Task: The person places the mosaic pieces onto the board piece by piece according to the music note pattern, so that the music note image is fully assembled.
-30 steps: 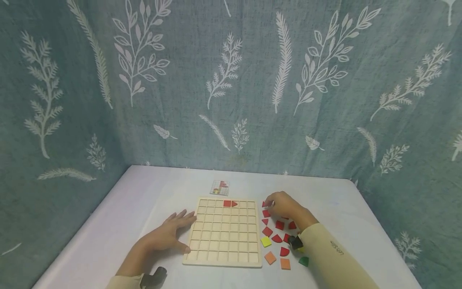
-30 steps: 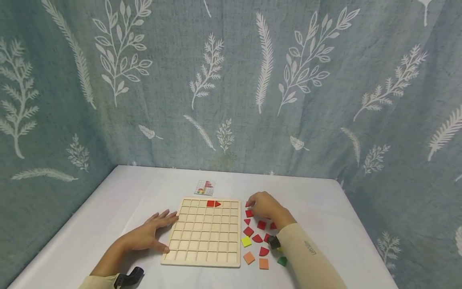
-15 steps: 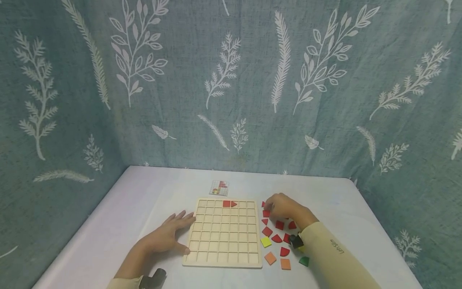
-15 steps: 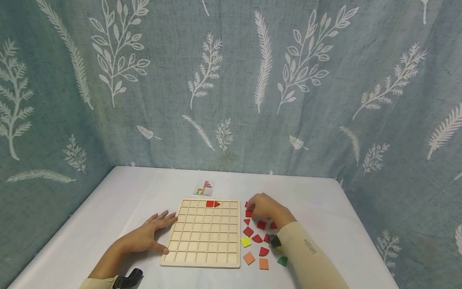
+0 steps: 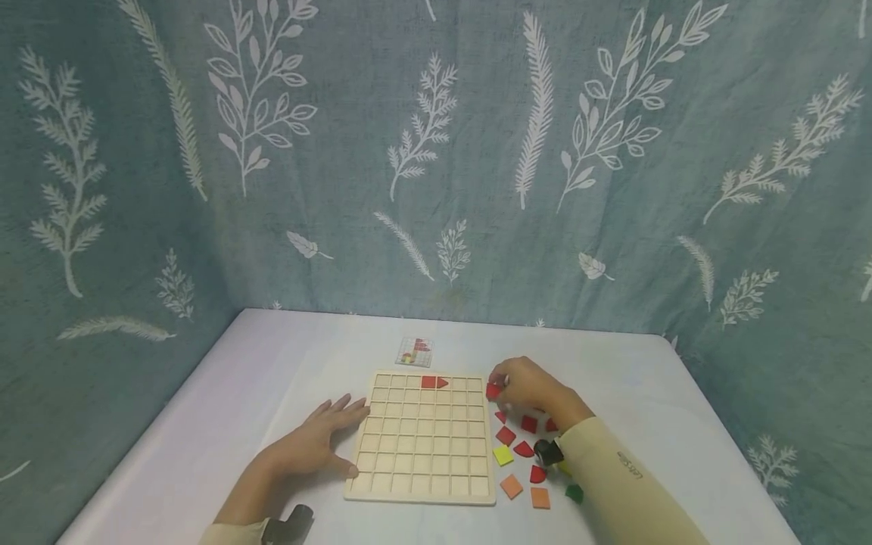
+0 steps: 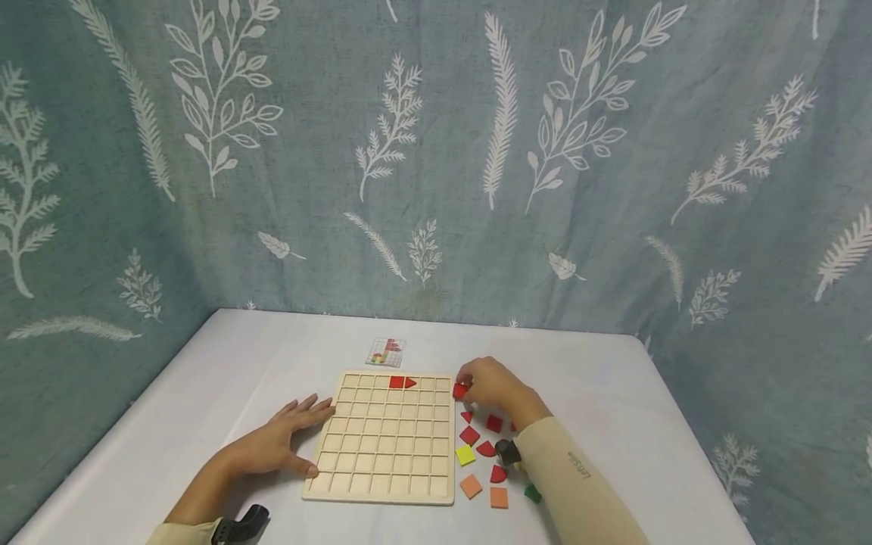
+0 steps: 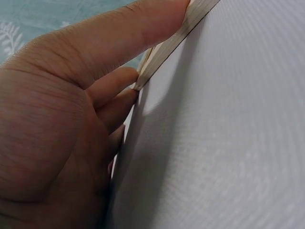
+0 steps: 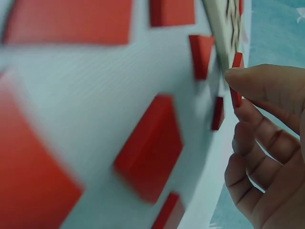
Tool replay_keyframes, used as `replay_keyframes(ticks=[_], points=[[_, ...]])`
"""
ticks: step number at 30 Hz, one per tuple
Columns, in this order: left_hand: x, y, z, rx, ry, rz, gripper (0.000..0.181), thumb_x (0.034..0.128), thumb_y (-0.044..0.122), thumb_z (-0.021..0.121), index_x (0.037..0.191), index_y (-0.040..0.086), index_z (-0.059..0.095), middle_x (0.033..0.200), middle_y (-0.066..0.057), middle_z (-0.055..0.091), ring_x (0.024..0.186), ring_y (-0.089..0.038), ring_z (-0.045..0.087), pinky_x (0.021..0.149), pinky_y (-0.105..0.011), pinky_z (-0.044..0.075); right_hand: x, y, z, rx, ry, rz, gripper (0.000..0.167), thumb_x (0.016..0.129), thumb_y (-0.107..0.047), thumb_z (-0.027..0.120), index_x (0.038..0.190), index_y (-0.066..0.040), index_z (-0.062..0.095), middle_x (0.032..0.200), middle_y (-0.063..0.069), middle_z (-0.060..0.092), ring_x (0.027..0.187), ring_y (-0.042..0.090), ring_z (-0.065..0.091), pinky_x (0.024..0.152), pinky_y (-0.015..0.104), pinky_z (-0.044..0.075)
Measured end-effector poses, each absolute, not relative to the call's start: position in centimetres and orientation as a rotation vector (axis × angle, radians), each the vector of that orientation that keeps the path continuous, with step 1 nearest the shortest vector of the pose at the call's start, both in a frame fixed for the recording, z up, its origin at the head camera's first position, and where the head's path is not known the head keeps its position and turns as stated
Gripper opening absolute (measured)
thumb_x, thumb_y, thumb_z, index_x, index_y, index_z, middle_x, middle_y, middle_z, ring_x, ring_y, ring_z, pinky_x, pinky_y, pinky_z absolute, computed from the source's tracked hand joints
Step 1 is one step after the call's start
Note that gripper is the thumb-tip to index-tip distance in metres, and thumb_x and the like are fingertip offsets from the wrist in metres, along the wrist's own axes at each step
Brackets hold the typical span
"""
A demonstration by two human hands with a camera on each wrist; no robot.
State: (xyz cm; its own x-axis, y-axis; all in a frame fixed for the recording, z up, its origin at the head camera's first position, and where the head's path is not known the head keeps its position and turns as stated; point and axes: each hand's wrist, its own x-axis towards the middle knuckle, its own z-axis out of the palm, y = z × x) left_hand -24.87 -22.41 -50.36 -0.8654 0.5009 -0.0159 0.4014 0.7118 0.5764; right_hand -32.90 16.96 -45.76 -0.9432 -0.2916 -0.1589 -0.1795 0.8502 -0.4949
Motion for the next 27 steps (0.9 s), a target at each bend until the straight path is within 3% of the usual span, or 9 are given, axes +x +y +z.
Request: replay_keyframes(ticks=[5,17,27], points=[[-24.9,-22.3,-50.3,0.708,2.732,0.875,0.112,0.057,0.06,0.081,0.149,0.01,0.041,0.157,-0.007,0.03,0.147,-0.034,0.01,0.117,-0.053,0.0,-33.3,15.5,-45.4,-0.47,2.778,-0.753,0.029,0.075,-0.008,0.079,0.102,-0.016,0.073,0.09,-0.005,0.063,0.082,0.016,0.058,0.074,0.035,0.054],[-25.1,-22.3,-50.5,0.707,2.739,0.869,0.11,0.0565,0.059,0.081,0.148,0.01,0.043,0.156,-0.008,0.031,0.146,-0.034,0.011,0.117,-0.054,0.0,-33.5,10.3,-45.2,-0.766,2.757,-0.671,0.028,0.077,-0.008,0.076,0.104,-0.013,0.074,0.105,-0.002,0.068,0.089,0.015,0.059,0.082,0.033,0.053],[-25.1,-22.3,-50.4,0.698,2.744,0.866,0.11,0.0567,0.06,0.081,0.148,0.011,0.043,0.156,-0.008,0.031,0.147,-0.034,0.011,0.117,-0.054,-0.001,-33.7,8.1,-45.4,-0.903,2.753,-0.597,0.024,0.081,-0.007,0.073,0.104,-0.012,0.074,0.099,-0.004,0.066,0.093,0.015,0.06,0.082,0.032,0.053]])
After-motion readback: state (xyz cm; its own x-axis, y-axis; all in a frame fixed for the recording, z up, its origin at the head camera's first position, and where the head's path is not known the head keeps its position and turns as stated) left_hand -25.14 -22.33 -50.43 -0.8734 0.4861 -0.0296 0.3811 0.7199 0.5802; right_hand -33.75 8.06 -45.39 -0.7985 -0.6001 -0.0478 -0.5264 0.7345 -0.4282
